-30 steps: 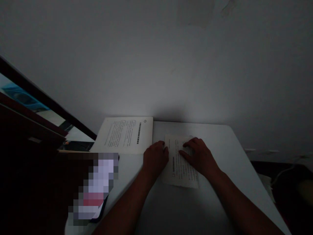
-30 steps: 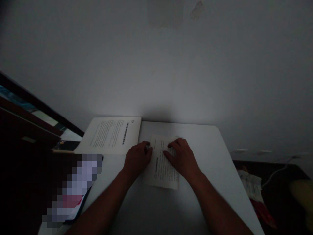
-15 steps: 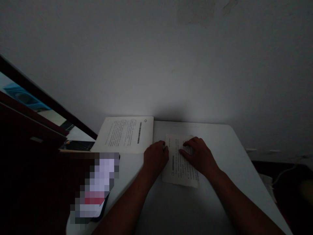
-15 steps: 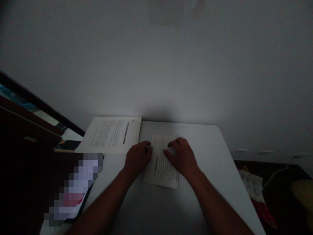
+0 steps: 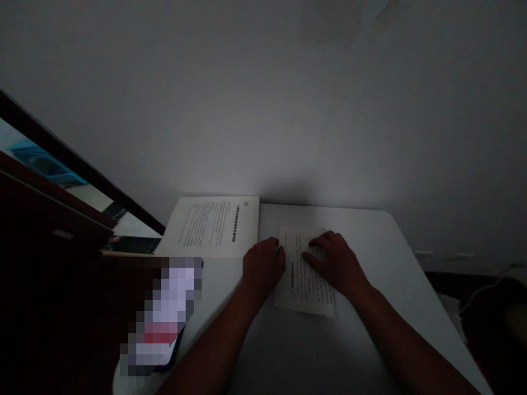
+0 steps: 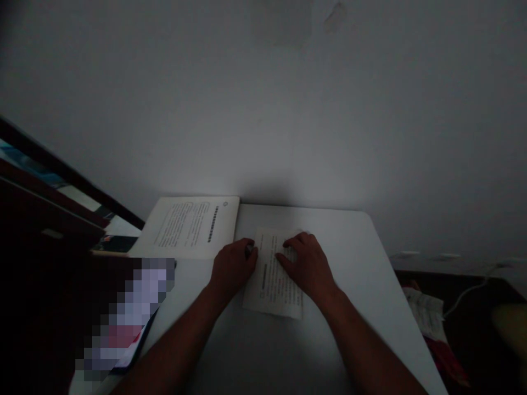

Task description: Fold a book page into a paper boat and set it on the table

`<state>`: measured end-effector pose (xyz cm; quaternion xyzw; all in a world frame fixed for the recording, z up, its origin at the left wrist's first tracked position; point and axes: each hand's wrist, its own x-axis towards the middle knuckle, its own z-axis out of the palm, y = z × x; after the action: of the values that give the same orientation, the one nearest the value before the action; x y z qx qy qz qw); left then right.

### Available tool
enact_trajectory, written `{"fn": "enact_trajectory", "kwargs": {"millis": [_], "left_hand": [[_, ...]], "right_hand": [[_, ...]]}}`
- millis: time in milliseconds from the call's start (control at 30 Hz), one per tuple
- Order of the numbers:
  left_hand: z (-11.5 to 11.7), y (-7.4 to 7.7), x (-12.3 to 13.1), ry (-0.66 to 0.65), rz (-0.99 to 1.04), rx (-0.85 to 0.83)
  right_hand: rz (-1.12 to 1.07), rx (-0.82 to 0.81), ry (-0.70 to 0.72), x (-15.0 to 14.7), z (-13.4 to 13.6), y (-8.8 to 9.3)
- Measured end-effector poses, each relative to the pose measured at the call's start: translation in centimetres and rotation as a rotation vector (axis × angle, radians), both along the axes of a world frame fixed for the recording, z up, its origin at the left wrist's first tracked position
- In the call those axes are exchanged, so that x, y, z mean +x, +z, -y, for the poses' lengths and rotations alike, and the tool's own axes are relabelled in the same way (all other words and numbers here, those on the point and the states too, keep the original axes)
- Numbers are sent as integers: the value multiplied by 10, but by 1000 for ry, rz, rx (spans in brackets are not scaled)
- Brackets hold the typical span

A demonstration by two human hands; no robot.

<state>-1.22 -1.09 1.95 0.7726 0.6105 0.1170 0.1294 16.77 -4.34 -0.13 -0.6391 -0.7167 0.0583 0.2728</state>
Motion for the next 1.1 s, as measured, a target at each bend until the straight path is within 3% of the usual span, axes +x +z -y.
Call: {"fn": "enact_trajectory", "kwargs": {"millis": [767,900,1100], "left_hand": [[0,-5,-2,8,5,8],[4,-10,-1,-89,80,73],[12,-13,9,-386,195,167]], "right_hand": [[15,-24,5,-1,0,1],[19,-4,13,0,-1,-2],[31,6,16,-1,0,1]]}}
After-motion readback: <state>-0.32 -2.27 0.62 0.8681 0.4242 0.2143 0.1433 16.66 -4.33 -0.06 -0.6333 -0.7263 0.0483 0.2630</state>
